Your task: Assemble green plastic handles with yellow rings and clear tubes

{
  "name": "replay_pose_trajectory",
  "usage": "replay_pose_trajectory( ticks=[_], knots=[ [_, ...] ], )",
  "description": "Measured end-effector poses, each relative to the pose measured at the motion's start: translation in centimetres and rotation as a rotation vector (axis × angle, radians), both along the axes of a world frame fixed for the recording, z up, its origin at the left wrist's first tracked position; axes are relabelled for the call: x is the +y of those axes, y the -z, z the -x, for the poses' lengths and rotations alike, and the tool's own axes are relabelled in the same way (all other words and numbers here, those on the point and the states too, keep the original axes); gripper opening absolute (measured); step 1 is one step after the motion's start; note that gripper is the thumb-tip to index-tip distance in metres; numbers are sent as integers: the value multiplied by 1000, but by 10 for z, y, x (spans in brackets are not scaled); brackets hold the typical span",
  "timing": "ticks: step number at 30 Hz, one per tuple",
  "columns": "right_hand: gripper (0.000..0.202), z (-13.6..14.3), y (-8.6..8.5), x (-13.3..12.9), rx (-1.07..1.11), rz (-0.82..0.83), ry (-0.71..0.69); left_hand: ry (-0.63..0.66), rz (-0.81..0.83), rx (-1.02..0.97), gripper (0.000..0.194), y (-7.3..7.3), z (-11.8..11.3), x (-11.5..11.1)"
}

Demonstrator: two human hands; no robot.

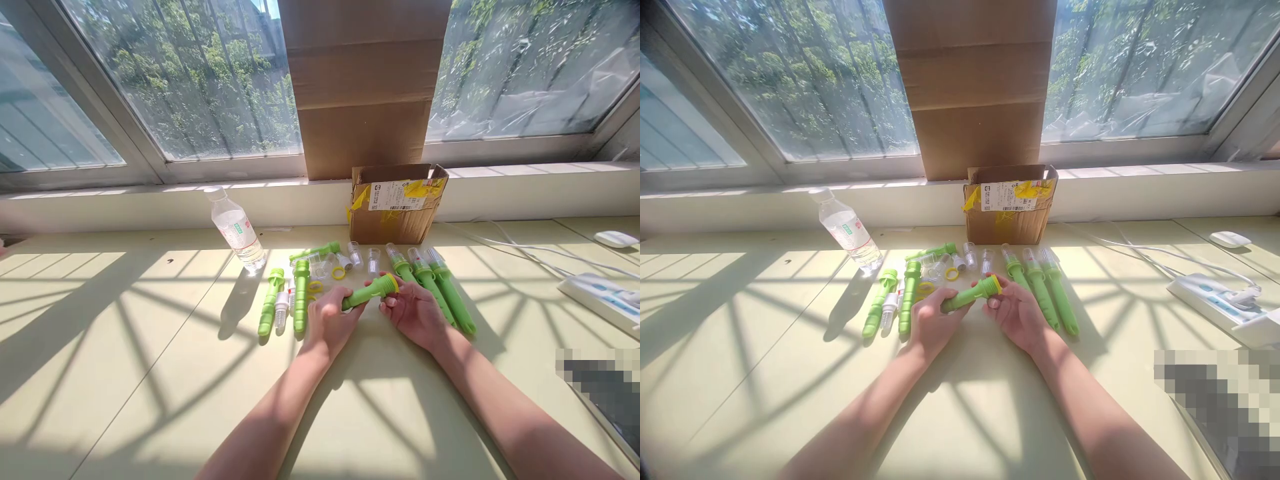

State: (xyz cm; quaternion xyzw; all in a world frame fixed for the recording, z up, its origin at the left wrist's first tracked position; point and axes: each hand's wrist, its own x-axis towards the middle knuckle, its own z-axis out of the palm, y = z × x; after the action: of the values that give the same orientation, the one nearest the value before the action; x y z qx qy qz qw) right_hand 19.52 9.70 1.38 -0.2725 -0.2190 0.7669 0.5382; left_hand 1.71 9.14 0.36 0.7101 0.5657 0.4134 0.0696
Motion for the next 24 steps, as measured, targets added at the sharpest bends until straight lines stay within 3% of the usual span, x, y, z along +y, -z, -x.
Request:
replay_pose_trajectory(
  ticks=[16,24],
  knots=[
    [27,0,-3,-1,77,45,1,43,99,43,27,-3,-1,2],
    [28,-1,-1,0,74,49,21,97,186,-59,35,-7,-1,3]
  ],
)
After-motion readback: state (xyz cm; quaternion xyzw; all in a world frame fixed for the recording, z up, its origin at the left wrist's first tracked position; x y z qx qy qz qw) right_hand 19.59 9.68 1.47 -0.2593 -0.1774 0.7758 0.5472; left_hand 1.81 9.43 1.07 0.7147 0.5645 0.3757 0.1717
